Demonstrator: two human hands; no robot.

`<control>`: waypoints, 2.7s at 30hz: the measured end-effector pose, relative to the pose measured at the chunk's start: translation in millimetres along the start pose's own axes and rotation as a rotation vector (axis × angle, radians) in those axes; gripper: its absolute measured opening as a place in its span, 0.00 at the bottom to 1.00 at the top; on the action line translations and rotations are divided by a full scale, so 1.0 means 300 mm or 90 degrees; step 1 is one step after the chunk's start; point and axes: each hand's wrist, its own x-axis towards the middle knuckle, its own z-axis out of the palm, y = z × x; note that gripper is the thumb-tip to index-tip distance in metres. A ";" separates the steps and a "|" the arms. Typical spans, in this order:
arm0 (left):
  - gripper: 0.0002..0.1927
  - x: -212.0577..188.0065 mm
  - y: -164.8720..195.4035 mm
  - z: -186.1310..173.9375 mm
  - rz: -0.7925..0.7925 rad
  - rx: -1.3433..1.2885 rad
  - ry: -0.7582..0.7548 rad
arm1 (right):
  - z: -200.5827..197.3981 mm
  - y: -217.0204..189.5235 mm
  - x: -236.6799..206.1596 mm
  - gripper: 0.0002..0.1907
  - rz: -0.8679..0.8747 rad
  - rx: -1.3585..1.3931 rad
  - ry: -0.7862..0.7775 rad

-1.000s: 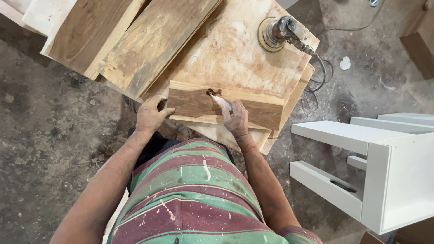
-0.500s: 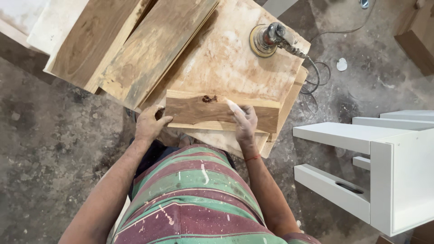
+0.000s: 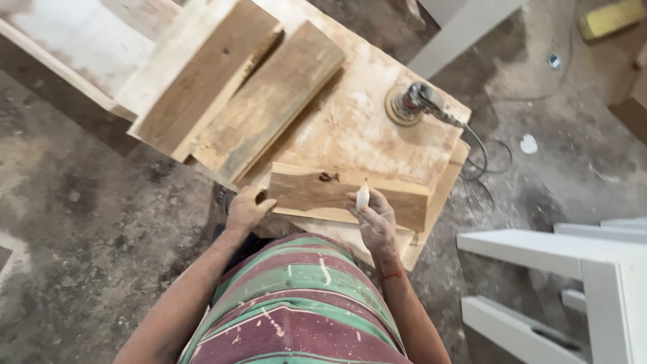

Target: The person presses white wood filler into a knot hole on a wooden board by hand, then uses an orbital sander to sand the filled area and the board surface, steadying the board with the other hand.

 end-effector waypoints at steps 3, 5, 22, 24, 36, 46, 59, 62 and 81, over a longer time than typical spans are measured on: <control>0.21 -0.032 0.015 -0.008 0.019 0.011 0.016 | 0.001 0.017 0.000 0.23 0.003 -0.041 -0.009; 0.19 -0.055 0.031 -0.015 0.041 0.022 0.042 | 0.007 0.034 0.002 0.22 0.009 -0.055 -0.008; 0.24 -0.179 0.243 -0.007 -0.042 -0.198 -0.241 | 0.208 0.114 -0.042 0.25 0.095 -0.557 -0.040; 0.22 -0.180 0.223 0.011 -0.067 -0.176 -0.266 | 0.228 0.144 -0.053 0.27 0.158 -0.400 0.001; 0.22 -0.195 0.128 0.143 0.026 -0.297 -0.537 | 0.210 0.250 -0.372 0.20 -0.145 -0.727 0.271; 0.22 -0.348 0.236 0.101 0.106 -0.034 -0.765 | 0.256 0.473 -0.713 0.11 -0.179 -0.670 0.468; 0.23 -0.390 0.235 0.157 0.168 0.126 -0.657 | 0.045 0.413 -0.832 0.12 -0.117 -0.658 0.606; 0.24 -0.395 0.257 0.174 0.131 0.153 -0.634 | -0.087 0.388 -0.917 0.10 -0.025 -0.591 0.686; 0.24 -0.458 0.412 0.332 0.204 0.412 -0.738 | -0.442 0.326 -1.350 0.11 0.083 -0.632 0.959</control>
